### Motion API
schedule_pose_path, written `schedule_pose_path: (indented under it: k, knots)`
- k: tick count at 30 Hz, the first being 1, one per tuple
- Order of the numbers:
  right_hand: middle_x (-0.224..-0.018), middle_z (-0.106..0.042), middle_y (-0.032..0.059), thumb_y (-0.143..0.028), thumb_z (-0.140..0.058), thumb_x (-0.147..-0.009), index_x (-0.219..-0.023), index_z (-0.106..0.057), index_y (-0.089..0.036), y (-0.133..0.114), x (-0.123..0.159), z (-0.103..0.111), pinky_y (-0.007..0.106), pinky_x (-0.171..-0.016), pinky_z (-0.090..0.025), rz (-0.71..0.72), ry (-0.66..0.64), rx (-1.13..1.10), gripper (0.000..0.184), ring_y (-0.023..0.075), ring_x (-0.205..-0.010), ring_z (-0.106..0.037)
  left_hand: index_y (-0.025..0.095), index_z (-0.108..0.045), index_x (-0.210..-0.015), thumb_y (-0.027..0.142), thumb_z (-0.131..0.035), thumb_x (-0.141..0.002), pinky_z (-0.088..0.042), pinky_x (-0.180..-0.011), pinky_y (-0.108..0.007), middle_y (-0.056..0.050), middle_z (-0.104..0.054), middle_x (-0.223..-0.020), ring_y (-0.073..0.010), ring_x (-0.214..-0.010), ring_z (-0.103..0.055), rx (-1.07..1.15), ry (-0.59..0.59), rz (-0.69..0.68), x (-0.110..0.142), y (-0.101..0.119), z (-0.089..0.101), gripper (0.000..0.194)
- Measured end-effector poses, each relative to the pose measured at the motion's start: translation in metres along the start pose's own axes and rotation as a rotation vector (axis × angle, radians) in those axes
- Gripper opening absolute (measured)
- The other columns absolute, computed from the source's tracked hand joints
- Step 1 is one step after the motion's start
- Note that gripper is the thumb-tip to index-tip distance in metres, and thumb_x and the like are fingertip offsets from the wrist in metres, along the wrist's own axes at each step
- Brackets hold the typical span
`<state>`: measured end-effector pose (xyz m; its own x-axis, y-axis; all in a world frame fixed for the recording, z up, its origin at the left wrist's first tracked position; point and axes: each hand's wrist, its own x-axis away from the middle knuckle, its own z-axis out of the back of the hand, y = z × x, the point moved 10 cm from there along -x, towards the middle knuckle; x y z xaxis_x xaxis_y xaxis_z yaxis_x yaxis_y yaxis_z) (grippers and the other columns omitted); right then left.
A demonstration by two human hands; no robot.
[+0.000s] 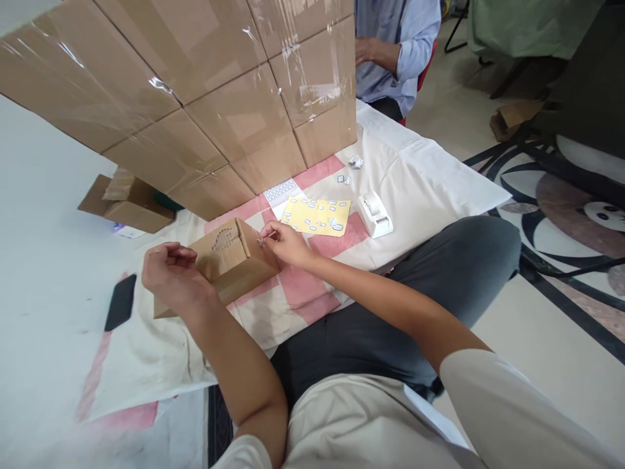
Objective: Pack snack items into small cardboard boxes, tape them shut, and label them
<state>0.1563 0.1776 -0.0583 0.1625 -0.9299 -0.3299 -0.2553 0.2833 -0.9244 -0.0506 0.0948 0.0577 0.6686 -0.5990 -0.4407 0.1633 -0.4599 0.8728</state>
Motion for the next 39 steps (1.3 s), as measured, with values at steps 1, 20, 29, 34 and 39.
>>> schedule_pose_path:
  k: [1, 20, 29, 34, 39]
  knots:
    - [-0.083, -0.064, -0.0013, -0.011, -0.052, -0.078, -0.081, -0.058, -0.02, 0.002, 0.0, -0.001, 0.029, -0.076, -0.049, -0.002, -0.006, -0.016, 0.011, 0.0145, -0.081, -0.063, 0.017, -0.058, -0.067, 0.031, -0.055, -0.065, -0.036, -0.057, -0.026, 0.002, -0.049, -0.059, -0.0126, -0.058, -0.048, 0.001, 0.003, 0.001, 0.0, 0.0, 0.0, 0.014]
    - [-0.099, -0.075, 0.0037, -0.013, -0.056, -0.082, -0.092, -0.067, -0.018, -0.001, 0.031, 0.001, 0.029, -0.083, -0.052, -0.067, 0.058, -0.036, 0.016, 0.0154, -0.092, -0.069, 0.017, -0.056, -0.068, 0.034, -0.051, -0.066, -0.035, -0.058, -0.026, 0.002, -0.049, -0.062, -0.0117, -0.057, -0.048, -0.095, 0.01, -0.018, -0.001, -0.001, -0.003, 0.017]
    - [-0.129, -0.072, 0.0076, -0.011, -0.057, -0.082, -0.122, -0.048, -0.025, -0.009, 0.058, -0.007, 0.027, -0.069, -0.049, -0.053, -0.041, 0.106, 0.043, 0.013, -0.073, -0.066, 0.016, -0.06, -0.074, 0.027, -0.053, -0.078, -0.036, -0.061, -0.024, 0.002, -0.053, -0.065, -0.0111, -0.061, -0.05, -0.163, -0.122, -0.068, 0.011, 0.008, -0.02, 0.015]
    - [-0.129, -0.072, 0.0081, -0.01, -0.058, -0.081, -0.119, -0.048, -0.024, -0.003, 0.059, -0.008, 0.026, -0.065, -0.047, -0.071, -0.045, 0.083, 0.042, 0.0097, -0.061, -0.058, 0.017, -0.069, -0.074, 0.028, -0.062, -0.08, -0.043, -0.074, -0.028, 0.0, -0.065, -0.07, -0.0149, -0.071, -0.059, -0.33, -0.295, -0.085, 0.021, 0.003, -0.04, 0.014]
    - [-0.122, -0.074, 0.0063, -0.008, -0.056, -0.079, -0.116, -0.052, -0.023, -0.012, 0.067, -0.013, 0.027, -0.072, -0.05, -0.073, -0.04, 0.047, 0.041, 0.0131, -0.079, -0.068, 0.024, -0.073, -0.094, 0.039, -0.062, -0.088, -0.045, -0.075, -0.031, -0.001, -0.07, -0.088, -0.0179, -0.078, -0.063, -0.734, -0.597, -0.302, 0.042, 0.007, -0.061, 0.02]
